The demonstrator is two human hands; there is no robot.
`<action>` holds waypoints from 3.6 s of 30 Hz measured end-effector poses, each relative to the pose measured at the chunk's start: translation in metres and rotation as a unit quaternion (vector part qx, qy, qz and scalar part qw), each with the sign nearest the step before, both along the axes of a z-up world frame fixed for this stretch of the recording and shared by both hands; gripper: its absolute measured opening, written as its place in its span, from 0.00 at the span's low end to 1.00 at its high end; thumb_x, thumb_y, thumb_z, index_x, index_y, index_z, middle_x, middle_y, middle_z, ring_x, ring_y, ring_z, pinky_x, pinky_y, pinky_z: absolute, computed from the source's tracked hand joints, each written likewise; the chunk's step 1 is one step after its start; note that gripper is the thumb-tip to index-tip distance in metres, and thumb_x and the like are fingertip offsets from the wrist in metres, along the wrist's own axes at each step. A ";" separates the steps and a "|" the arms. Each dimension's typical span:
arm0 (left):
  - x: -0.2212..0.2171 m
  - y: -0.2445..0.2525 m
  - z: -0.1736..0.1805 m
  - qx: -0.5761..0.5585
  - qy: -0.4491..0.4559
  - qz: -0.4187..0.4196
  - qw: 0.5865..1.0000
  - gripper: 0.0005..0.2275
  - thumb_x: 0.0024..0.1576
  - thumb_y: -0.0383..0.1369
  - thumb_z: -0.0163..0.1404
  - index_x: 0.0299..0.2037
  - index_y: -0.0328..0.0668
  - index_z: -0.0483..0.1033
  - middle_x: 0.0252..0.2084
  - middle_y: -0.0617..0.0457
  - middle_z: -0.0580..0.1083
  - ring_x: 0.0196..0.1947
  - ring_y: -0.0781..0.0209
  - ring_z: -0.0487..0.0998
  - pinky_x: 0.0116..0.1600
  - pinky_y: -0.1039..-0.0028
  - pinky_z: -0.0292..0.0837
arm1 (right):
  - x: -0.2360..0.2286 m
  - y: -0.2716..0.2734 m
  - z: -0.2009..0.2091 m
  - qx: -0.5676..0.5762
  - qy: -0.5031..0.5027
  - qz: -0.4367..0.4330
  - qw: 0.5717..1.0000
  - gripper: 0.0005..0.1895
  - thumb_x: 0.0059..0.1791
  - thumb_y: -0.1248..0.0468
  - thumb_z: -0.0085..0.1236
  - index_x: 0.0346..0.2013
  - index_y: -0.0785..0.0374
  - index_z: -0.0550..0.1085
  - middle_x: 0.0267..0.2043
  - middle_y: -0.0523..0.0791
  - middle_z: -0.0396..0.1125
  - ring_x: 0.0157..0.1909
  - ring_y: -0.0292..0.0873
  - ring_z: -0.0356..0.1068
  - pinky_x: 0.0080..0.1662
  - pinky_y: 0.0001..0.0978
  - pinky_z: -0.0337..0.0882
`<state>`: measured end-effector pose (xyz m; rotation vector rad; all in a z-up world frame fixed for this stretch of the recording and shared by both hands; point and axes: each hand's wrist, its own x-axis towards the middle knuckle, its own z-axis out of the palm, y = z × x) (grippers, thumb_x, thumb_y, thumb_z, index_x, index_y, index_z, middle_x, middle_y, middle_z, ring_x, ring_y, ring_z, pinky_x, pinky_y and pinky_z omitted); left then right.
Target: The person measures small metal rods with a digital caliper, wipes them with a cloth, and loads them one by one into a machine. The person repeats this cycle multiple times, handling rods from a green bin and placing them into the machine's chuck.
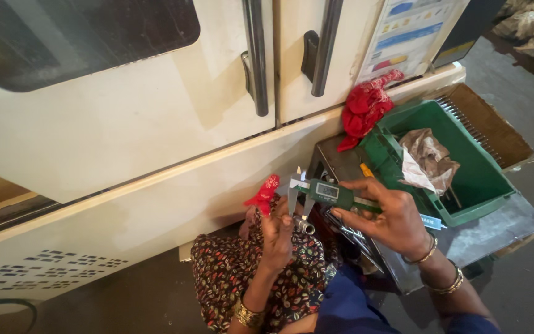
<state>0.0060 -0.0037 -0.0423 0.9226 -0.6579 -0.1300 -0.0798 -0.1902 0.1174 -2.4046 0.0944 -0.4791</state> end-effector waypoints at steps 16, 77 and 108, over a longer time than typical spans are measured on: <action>0.000 0.011 0.001 0.072 -0.055 0.027 0.996 0.21 0.73 0.42 0.41 0.63 0.28 0.60 0.50 0.51 0.70 0.46 0.65 0.68 0.53 0.73 0.64 | 0.000 -0.001 -0.004 -0.038 -0.040 0.006 0.998 0.29 0.35 0.49 0.74 0.44 0.60 0.78 0.22 0.43 0.74 0.18 0.35 0.72 0.24 0.30 0.68; 0.000 -0.102 0.028 0.168 0.084 -0.075 0.979 0.26 0.64 0.26 0.44 0.72 0.38 0.49 0.37 0.49 0.73 0.41 0.61 0.73 0.54 0.69 0.69 | -0.131 -0.269 -0.366 -0.009 -0.085 -0.677 0.731 0.19 0.55 0.58 0.54 0.55 0.69 0.75 0.41 0.60 0.73 0.42 0.63 0.73 0.44 0.52 0.70; 0.016 -0.092 0.054 0.281 -0.113 -0.006 0.953 0.23 0.64 0.28 0.50 0.66 0.29 0.56 0.50 0.43 0.76 0.50 0.50 0.79 0.56 0.66 0.71 | 0.009 -0.057 -0.072 0.385 -0.071 -0.033 0.920 0.13 0.55 0.63 0.53 0.51 0.67 0.76 0.47 0.46 0.77 0.50 0.38 0.74 0.52 0.31 0.74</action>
